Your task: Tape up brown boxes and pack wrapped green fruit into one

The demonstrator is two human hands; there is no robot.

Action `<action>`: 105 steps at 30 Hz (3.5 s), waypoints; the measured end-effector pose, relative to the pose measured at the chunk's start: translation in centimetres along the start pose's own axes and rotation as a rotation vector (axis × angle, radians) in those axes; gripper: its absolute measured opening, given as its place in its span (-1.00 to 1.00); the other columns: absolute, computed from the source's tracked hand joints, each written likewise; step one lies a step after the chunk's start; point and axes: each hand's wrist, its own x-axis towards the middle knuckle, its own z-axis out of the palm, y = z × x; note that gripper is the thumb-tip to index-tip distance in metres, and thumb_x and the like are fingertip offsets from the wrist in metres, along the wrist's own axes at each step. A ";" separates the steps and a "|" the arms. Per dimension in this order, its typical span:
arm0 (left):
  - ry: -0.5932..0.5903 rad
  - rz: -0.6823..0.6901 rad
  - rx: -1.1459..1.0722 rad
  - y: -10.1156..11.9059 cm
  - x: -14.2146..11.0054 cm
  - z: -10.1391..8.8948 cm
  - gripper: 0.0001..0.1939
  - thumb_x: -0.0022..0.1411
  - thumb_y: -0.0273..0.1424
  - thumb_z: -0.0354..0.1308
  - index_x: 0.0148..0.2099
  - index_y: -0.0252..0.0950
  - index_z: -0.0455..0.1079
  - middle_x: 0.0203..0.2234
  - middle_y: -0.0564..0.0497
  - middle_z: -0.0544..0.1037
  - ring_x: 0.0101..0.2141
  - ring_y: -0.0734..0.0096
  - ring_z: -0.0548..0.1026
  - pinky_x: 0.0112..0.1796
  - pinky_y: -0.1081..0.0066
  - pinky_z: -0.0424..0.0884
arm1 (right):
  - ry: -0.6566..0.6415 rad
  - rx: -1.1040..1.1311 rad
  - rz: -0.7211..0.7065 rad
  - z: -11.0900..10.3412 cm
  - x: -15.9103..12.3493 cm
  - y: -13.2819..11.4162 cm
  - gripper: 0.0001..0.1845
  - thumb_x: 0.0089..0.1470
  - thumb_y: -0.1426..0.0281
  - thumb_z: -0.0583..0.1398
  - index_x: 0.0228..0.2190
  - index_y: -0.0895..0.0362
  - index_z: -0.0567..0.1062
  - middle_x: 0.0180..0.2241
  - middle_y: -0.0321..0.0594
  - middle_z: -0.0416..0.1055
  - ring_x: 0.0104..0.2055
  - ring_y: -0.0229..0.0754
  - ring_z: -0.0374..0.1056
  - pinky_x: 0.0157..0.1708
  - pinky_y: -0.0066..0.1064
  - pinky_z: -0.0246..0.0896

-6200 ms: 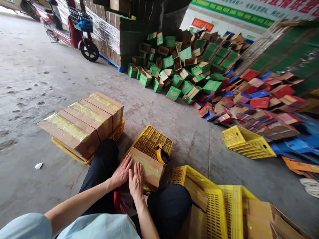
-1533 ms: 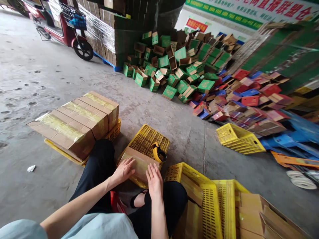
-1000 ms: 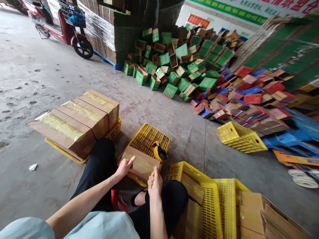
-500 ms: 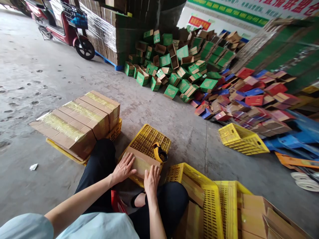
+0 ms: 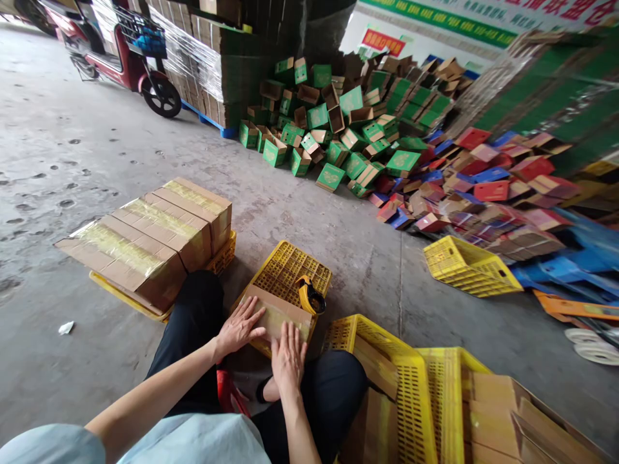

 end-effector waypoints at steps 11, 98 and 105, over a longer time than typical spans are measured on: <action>0.006 -0.016 0.023 0.6 0.2 0.8 -0.18 0.38 0.22 -0.04 0.46 -0.18 0.23 0.48 -0.27 0.06 0.45 -0.23 0.02 0.34 -0.17 0.09 | 0.149 0.045 0.113 1.2 1.0 3.6 0.00 0.38 -0.11 -0.31 0.38 0.47 0.16 0.42 0.34 0.02 0.48 0.33 -0.03 0.34 0.20 0.04; 0.111 -0.023 0.032 1.1 0.6 0.7 -0.15 0.42 0.18 -0.05 0.50 -0.29 0.13 0.44 -0.27 0.18 0.42 -0.11 0.15 0.35 -0.06 0.13 | 0.212 0.596 0.301 1.6 4.0 7.7 0.05 0.16 -0.26 -0.05 0.25 0.37 0.43 0.18 0.24 0.46 0.20 0.16 0.45 0.18 -0.13 0.35; 0.139 -0.081 0.005 0.5 0.4 1.6 -0.24 0.44 0.13 -0.04 0.48 -0.21 0.18 0.45 -0.28 0.13 0.43 -0.16 0.10 0.33 -0.09 0.17 | 0.258 0.532 0.308 1.6 4.0 7.4 -0.06 0.22 -0.15 -0.08 0.20 0.36 0.48 0.06 0.17 0.57 0.11 0.11 0.52 0.04 -0.19 0.43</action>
